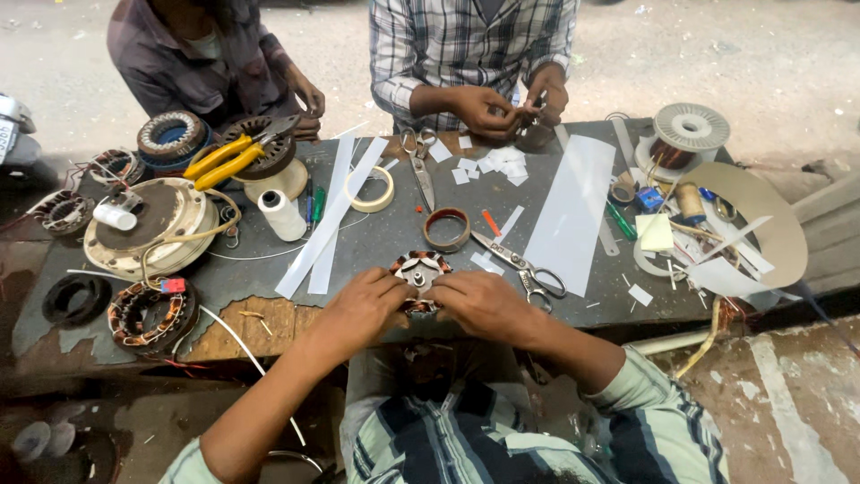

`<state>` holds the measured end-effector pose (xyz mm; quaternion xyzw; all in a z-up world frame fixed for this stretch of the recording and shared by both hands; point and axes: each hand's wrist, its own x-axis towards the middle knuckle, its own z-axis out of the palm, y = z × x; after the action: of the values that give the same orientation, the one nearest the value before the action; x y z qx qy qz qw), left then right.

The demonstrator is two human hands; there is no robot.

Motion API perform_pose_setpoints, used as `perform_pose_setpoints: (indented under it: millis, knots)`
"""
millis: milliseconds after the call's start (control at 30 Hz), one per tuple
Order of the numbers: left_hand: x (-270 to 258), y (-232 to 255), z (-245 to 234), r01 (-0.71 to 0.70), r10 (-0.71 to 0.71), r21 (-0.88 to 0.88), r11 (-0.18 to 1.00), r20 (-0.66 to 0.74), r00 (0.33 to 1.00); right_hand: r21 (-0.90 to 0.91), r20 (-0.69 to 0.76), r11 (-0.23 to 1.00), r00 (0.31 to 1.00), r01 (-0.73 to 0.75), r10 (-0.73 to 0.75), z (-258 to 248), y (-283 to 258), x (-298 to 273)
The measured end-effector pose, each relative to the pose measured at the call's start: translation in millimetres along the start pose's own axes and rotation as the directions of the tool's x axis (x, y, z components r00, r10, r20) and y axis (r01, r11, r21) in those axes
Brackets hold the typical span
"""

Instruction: The person winds copper wire around a motor stator core, then uses white tape to secure the windings. The person works at a cluttered workbench with tools and other motor parts visible.

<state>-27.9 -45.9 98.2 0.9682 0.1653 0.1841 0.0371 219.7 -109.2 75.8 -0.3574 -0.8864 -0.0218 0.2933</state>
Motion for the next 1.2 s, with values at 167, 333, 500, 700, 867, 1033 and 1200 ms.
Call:
perform_pose_setpoints:
  millis: [167, 333, 500, 700, 867, 1033, 1200]
  knots:
    - [-2, -1, 7, -0.042, 0.045, 0.026, 0.999, -0.121, 0.992, 0.0, -0.019, 1.0, 0.999, -0.031, 0.031, 5, 4, -5]
    - [-6, 7, 19, -0.074, 0.121, 0.199, 0.977, -0.235, 0.964, -0.012, -0.06, 0.999, 0.997, -0.041, 0.04, 4, 9, -4]
    - [-5, 28, 21, -0.009, 0.05, 0.177, 0.984, -0.229, 0.972, 0.124, 0.05, 0.986, 0.993, -0.11, 0.105, 2, 0, -8]
    - [-2, 10, -3, -0.051, 0.063, 0.099, 0.994, -0.121, 0.991, 0.0, 0.009, 0.997, 0.997, -0.078, 0.078, 2, 2, -12]
    - [-5, 5, 0, -0.079, 0.085, 0.063, 0.995, -0.105, 0.991, -0.017, 0.076, 0.997, 0.994, -0.071, 0.072, 3, -2, -12]
    - [-2, 4, 7, -0.227, 0.257, 0.202, 0.953, -0.139, 0.956, 0.003, 0.049, 0.993, 0.992, -0.118, 0.118, 7, -6, -11]
    - [-1, 17, 14, -0.134, 0.171, 0.17, 0.976, -0.223, 0.96, -0.001, -0.025, 0.988, 0.988, -0.155, 0.155, 9, 0, -15]
